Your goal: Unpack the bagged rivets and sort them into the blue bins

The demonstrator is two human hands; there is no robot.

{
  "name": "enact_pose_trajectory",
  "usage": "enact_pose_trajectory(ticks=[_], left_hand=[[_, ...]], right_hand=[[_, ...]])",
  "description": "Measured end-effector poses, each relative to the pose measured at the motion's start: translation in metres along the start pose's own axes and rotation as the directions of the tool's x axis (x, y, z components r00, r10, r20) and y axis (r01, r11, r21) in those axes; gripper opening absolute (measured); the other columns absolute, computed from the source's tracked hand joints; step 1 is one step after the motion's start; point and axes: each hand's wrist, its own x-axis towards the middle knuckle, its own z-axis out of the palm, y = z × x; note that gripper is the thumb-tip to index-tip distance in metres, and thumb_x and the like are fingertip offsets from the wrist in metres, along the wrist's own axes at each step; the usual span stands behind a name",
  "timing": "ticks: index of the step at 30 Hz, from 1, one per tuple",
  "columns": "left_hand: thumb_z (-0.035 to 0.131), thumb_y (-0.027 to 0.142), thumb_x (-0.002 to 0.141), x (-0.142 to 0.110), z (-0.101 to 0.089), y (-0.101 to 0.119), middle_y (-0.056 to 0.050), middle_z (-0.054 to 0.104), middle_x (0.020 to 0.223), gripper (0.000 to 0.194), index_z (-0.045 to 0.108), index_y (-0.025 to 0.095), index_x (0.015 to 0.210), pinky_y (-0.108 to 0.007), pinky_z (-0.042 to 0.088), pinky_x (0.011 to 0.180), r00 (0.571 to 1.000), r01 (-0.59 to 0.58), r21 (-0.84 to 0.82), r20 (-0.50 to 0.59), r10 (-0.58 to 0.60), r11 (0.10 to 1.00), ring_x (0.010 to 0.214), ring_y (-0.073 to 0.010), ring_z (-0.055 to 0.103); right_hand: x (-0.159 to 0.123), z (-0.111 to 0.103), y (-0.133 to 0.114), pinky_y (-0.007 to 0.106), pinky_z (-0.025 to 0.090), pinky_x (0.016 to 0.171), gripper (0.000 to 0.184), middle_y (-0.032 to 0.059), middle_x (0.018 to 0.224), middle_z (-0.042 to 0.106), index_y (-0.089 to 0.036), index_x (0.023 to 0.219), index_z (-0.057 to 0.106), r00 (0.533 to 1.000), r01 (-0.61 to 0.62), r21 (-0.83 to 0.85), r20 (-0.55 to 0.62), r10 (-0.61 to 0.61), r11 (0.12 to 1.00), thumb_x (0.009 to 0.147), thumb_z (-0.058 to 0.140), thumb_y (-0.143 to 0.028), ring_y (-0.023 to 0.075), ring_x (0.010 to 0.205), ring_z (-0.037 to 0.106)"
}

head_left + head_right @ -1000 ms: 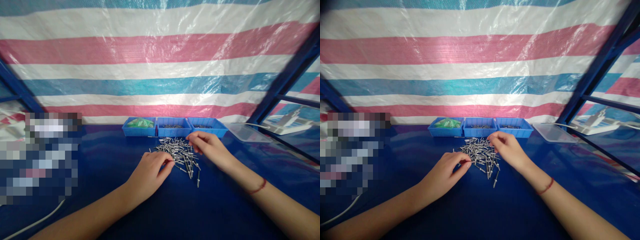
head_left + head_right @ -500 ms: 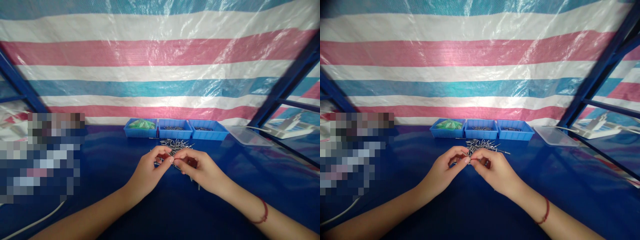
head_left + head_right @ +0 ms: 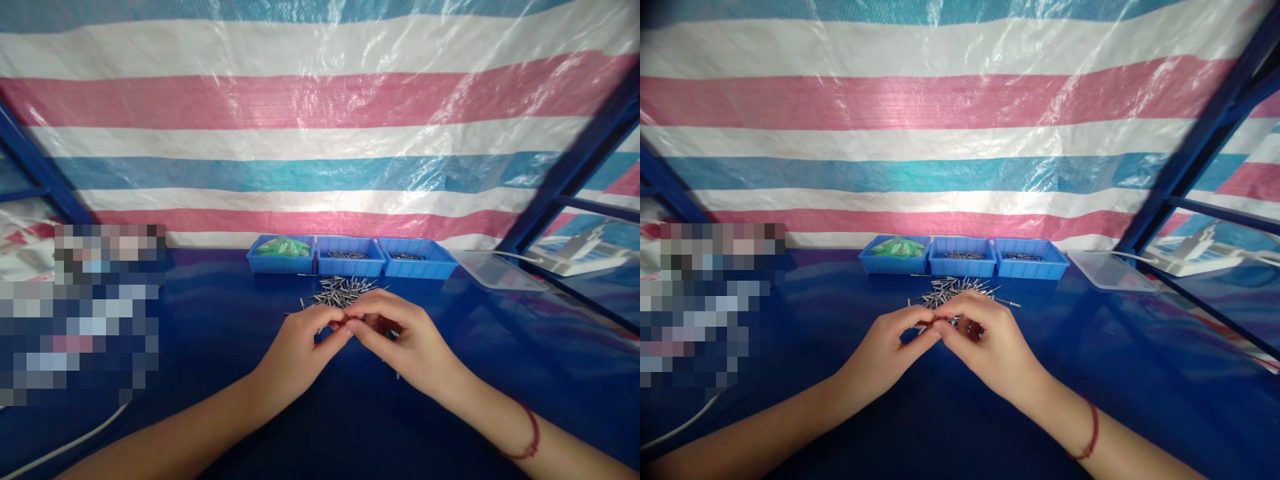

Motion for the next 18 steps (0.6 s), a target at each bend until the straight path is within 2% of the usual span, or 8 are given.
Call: enact_pose_trajectory(ticks=[8,13,18], left_hand=[[0.057,0.019,0.083,0.002,0.000,0.002,0.002,0.069,0.082,0.007,0.063,0.019,0.085,-0.022,0.047,0.072,1.000,-0.016,-0.031,0.018,0.017,0.999,0.075,-0.0121,0.062],[0.058,0.017,0.081,0.001,-0.001,0.001,0.001,0.066,0.082,0.006,0.062,0.018,0.085,-0.023,0.047,0.073,0.995,-0.014,-0.011,-0.102,0.012,1.000,0.075,-0.0123,0.061],[0.057,0.015,0.080,0.001,-0.002,0.000,0.000,0.066,0.083,0.007,0.061,0.019,0.084,-0.024,0.048,0.073,0.982,-0.029,-0.002,-0.186,0.028,1.000,0.077,-0.0124,0.061]], right_hand=[[-0.002,-0.001,-0.002,0.024,0.043,0.048,0.009,0.0043,0.077,0.061,-0.019,0.081,0.065,1.000,0.022,0.050,-0.003,-0.022,0.998,0.083,0.058,-0.024,0.0125,0.062,0.055],[0.001,-0.005,0.002,0.024,0.041,0.047,0.010,0.0017,0.074,0.056,-0.019,0.080,0.062,0.998,-0.042,0.011,-0.041,0.043,0.999,0.083,0.058,-0.027,0.0096,0.054,0.050],[0.005,-0.007,0.011,0.024,0.042,0.049,0.009,0.0019,0.076,0.058,-0.019,0.082,0.061,0.997,-0.066,-0.022,0.046,0.067,0.998,0.084,0.056,-0.027,0.0105,0.057,0.051]])
